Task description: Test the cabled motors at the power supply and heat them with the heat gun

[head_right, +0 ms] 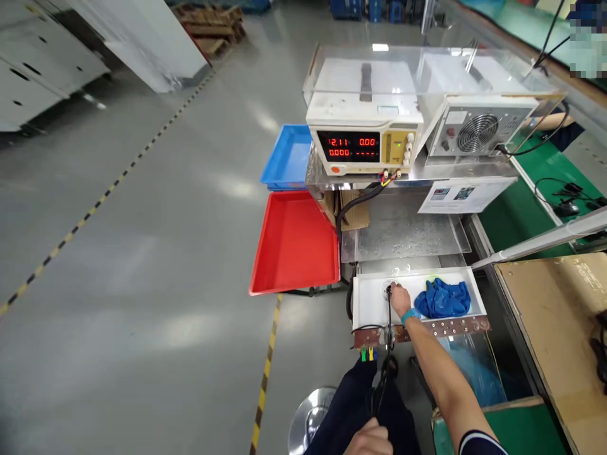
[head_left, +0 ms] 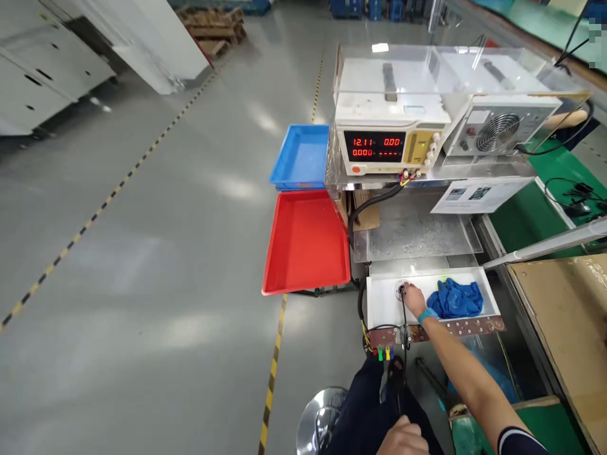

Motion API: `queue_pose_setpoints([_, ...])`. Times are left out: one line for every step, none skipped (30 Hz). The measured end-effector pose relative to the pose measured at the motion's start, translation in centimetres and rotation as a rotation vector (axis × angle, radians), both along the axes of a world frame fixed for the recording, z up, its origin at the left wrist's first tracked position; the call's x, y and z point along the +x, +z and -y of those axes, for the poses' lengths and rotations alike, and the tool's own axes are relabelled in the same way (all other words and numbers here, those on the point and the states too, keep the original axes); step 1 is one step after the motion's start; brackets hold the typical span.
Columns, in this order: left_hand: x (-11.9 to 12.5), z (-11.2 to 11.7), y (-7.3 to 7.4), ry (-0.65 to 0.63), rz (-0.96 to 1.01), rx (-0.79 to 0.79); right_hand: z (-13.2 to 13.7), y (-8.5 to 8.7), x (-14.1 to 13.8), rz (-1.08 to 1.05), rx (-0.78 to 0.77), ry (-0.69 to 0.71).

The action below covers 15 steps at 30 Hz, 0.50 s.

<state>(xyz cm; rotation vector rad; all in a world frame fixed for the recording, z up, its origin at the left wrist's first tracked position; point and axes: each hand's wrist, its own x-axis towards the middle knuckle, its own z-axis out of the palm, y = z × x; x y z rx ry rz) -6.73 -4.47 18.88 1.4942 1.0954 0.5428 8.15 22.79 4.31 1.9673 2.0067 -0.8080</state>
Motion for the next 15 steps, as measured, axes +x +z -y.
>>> queue_pose_setpoints([1.1,0.3,-1.0,-0.064,-0.028,0.011,-0.1,0.3,0.2,0.0,-0.007,-0.002])
queue_pose_setpoints([2.2,0.6,-1.9,-0.11,-0.049,0.019,0.1,0.6,0.5,-0.003,-0.012,-0.005])
queue_pose_setpoints([3.2,1.0,-2.7,-0.13,-0.066,0.028,0.8,1.0,0.9,0.0,-0.011,-0.007])
queue_pose_setpoints([4.0,1.3,-3.2,-0.135,-0.088,0.04,2.0,1.4,1.4,0.003,-0.001,-0.023])
queue_pose_setpoints([4.7,1.6,-3.6,-0.135,-0.12,0.059,3.7,1.9,2.0,-0.006,0.009,-0.056])
queue_pose_setpoints([5.3,1.9,-3.9,-0.142,-0.163,0.084,5.9,2.2,2.6,-0.04,0.001,-0.11])
queue_pose_setpoints([5.8,2.2,-4.1,-0.152,-0.21,0.11,8.6,2.5,3.2,-0.102,-0.033,-0.188])
queue_pose_setpoints([6.3,2.5,-4.3,-0.168,-0.251,0.134,11.4,2.7,3.7,-0.201,-0.099,-0.285])
queue_pose_setpoints([6.7,2.7,-4.5,-0.189,-0.278,0.153,14.2,2.7,4.0,-0.328,-0.201,-0.397])
queue_pose_setpoints([7.2,3.0,-4.9,-0.21,-0.29,0.167,16.8,2.7,4.1,-0.456,-0.301,-0.517])
queue_pose_setpoints([7.7,3.3,-5.3,-0.232,-0.295,0.18,19.0,2.5,4.1,-0.579,-0.394,-0.619])
queue_pose_setpoints([8.2,3.6,-5.8,-0.255,-0.298,0.19,20.7,2.3,3.9,-0.68,-0.461,-0.707])
queue_pose_setpoints([8.8,3.8,-6.5,-0.276,-0.3,0.193,21.8,2.0,3.7,-0.759,-0.491,-0.762])
queue_pose_setpoints([9.3,4.1,-7.2,-0.293,-0.301,0.188,22.4,1.7,3.3,-0.818,-0.492,-0.784])
queue_pose_setpoints([9.8,4.3,-7.9,-0.305,-0.299,0.176,22.7,1.3,3.0,-0.862,-0.467,-0.781])
